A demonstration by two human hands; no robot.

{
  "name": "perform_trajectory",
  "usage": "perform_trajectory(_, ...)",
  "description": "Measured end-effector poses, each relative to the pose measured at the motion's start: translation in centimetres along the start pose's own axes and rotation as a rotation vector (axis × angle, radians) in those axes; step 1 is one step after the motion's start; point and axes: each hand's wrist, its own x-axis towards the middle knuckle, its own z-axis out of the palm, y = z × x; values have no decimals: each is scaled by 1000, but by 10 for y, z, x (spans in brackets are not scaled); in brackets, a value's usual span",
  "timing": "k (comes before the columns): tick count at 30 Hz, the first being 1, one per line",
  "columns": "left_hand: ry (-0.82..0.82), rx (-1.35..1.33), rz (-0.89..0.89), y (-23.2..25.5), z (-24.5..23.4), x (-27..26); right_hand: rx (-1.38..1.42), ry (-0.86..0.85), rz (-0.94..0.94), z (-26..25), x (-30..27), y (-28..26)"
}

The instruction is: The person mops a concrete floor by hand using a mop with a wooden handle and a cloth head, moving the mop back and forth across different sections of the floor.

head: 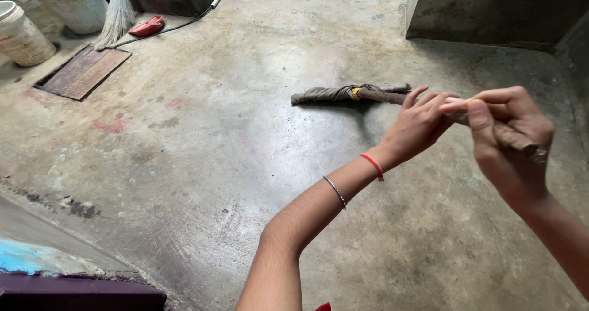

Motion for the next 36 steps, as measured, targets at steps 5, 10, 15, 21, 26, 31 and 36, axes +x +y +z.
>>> perform_trajectory(5,-86,197,-65,-41,5,-17,-131,-99,113,36,-10,72)
perform_trajectory(10,-116,224,-405,-84,20,-42,-73,-188,-107,90,-5,161)
perform_trajectory(15,-118,292,-536,-113,22,-60,-225,-227,-222,124,-12,189)
perform_trajectory(21,-201,148,-599,-105,13,-59,-207,-270,-147,98,2,153)
perform_trajectory(26,16,-192,-256,-61,26,-56,-390,-268,-398,43,-7,78)
perform_trajectory(31,-10,-478,-252,61,6,-50,-487,-319,-356,-32,-27,-3)
perform_trajectory(36,-29,-588,-222,167,-20,-47,-194,-374,-284,-91,-47,-72)
